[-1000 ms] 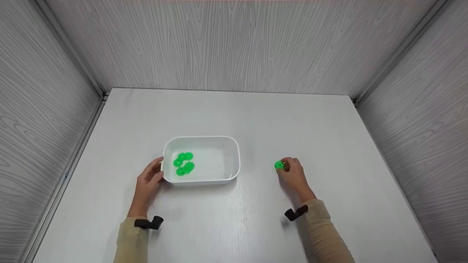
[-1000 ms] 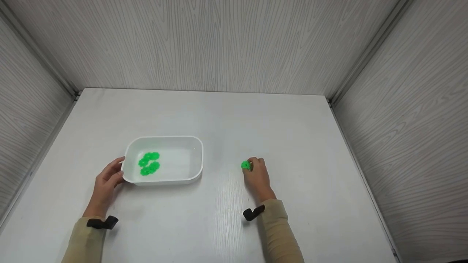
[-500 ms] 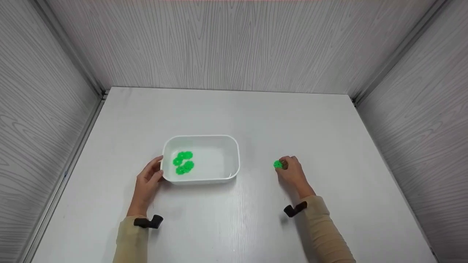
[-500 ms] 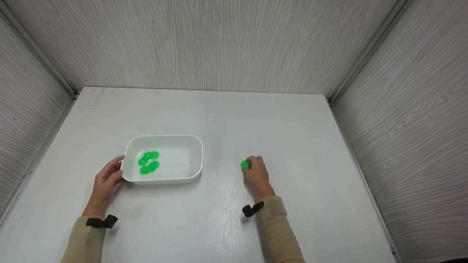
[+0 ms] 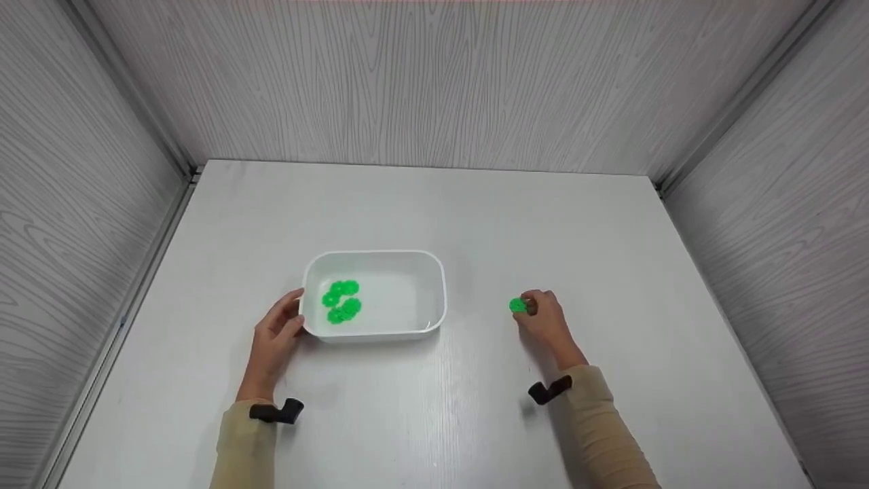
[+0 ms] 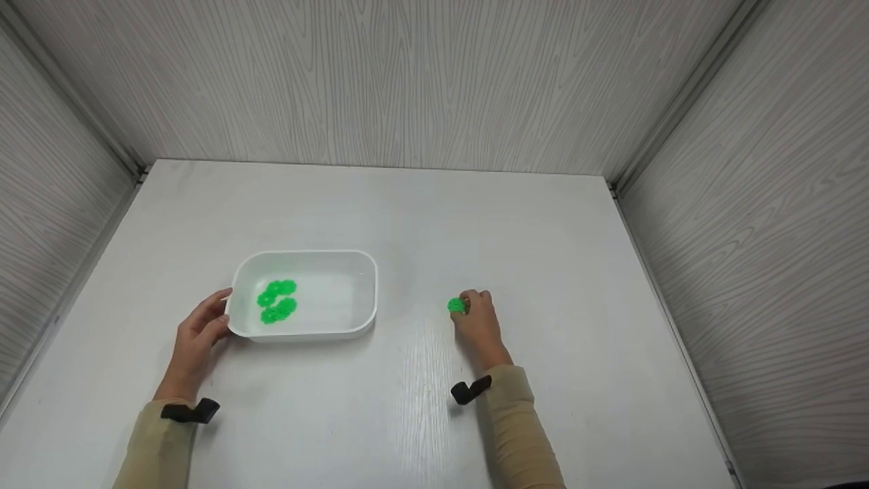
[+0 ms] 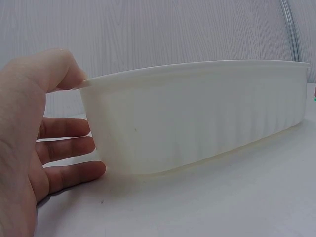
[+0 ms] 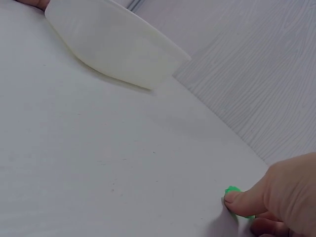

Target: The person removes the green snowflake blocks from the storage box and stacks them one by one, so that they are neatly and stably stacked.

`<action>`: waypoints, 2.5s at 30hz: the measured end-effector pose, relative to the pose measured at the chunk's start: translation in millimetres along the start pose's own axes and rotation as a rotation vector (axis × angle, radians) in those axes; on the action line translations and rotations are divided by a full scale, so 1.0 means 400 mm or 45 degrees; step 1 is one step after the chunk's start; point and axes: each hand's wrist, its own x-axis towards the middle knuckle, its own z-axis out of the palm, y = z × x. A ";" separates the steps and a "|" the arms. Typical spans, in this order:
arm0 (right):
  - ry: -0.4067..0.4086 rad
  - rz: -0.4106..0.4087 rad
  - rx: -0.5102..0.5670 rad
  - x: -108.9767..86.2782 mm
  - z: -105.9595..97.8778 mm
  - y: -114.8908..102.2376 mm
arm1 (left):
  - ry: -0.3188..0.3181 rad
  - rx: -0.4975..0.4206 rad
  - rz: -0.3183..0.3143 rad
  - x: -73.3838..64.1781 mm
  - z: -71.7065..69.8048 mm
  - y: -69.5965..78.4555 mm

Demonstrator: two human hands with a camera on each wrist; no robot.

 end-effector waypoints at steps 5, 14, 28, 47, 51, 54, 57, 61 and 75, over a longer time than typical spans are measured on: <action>0.005 0.036 0.056 -0.014 -0.009 0.003 | 0.003 0.005 -0.014 -0.001 0.002 0.003; 0.022 0.033 0.086 -0.026 -0.019 -0.014 | 0.005 0.015 -0.004 0.001 0.002 0.006; 0.052 -0.145 0.190 -0.024 -0.010 -0.072 | -0.003 0.013 -0.025 0.001 0.000 0.004; 0.103 -0.326 0.167 -0.003 0.020 -0.170 | 0.023 0.036 -0.057 0.003 0.003 0.010; 0.103 -0.349 0.147 0.007 0.029 -0.201 | 0.039 0.012 -0.100 0.007 -0.003 -0.013; 0.105 -0.374 0.150 0.012 0.038 -0.228 | 0.035 0.001 -0.114 0.010 -0.008 -0.037; 0.095 -0.419 0.158 0.014 0.047 -0.258 | 0.043 0.007 -0.099 0.010 -0.010 -0.054; 0.083 -0.494 0.152 0.016 0.065 -0.292 | 0.057 0.015 -0.092 0.010 -0.011 -0.064; -0.040 -0.584 0.084 0.015 0.141 -0.384 | 0.033 -0.024 -0.128 0.002 0.002 0.002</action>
